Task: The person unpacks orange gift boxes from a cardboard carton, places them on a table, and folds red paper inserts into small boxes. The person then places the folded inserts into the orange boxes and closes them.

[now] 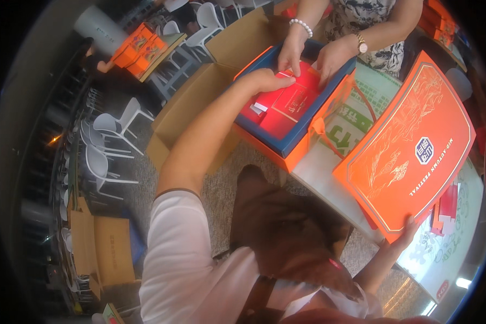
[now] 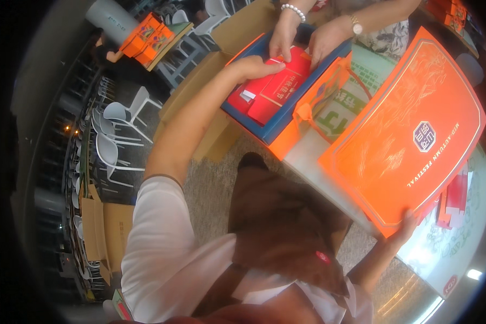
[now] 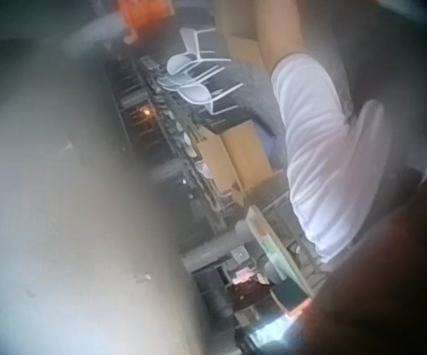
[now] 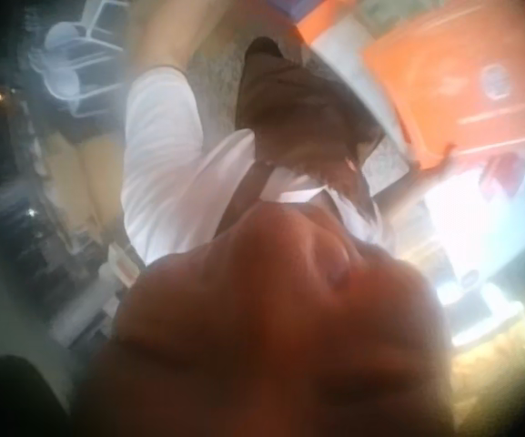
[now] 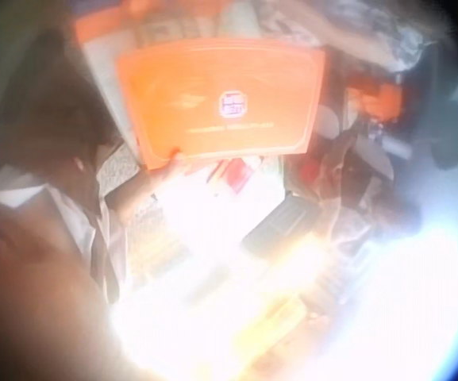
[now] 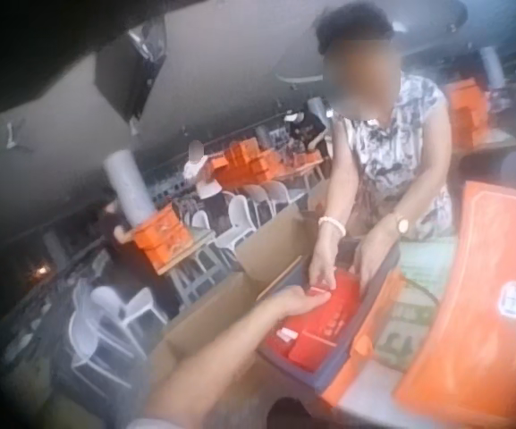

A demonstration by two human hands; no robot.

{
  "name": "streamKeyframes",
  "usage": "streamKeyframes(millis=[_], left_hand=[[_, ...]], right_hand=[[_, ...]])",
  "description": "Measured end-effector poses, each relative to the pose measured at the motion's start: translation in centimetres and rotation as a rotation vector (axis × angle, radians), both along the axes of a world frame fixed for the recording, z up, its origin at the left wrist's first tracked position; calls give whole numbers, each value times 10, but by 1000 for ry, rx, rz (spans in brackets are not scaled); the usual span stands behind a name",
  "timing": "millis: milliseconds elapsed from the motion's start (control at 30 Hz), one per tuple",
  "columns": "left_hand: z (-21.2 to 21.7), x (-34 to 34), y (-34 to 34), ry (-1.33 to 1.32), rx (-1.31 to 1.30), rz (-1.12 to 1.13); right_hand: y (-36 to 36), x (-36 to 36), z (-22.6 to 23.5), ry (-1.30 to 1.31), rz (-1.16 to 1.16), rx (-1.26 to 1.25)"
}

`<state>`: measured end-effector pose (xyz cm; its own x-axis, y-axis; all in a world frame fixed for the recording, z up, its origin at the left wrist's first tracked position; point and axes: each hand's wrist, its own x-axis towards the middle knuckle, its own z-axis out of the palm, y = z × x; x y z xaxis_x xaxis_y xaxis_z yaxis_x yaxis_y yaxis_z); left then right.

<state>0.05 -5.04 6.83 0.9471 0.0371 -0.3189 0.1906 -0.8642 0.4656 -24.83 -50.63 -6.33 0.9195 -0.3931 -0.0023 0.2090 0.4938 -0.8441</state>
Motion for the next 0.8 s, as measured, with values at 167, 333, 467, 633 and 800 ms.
streamKeyframes(millis=[167,333,467,633,800], left_hand=[[2,-11,4,210,-642,-46],[21,-20,8,-20,-755,-146],[60,-9,2,-271,-850,-255],[111,-34,-47,-225,-1179,-306],[104,-2,-125,-154,-1293,-587]], right_hand=[[-3,-4,-3,123,-144,-7],[-5,3,-6,1,-30,6],[-8,1,-14,-13,-65,85],[-4,6,-22,-15,-152,198],[-32,9,-35,-247,-109,377]])
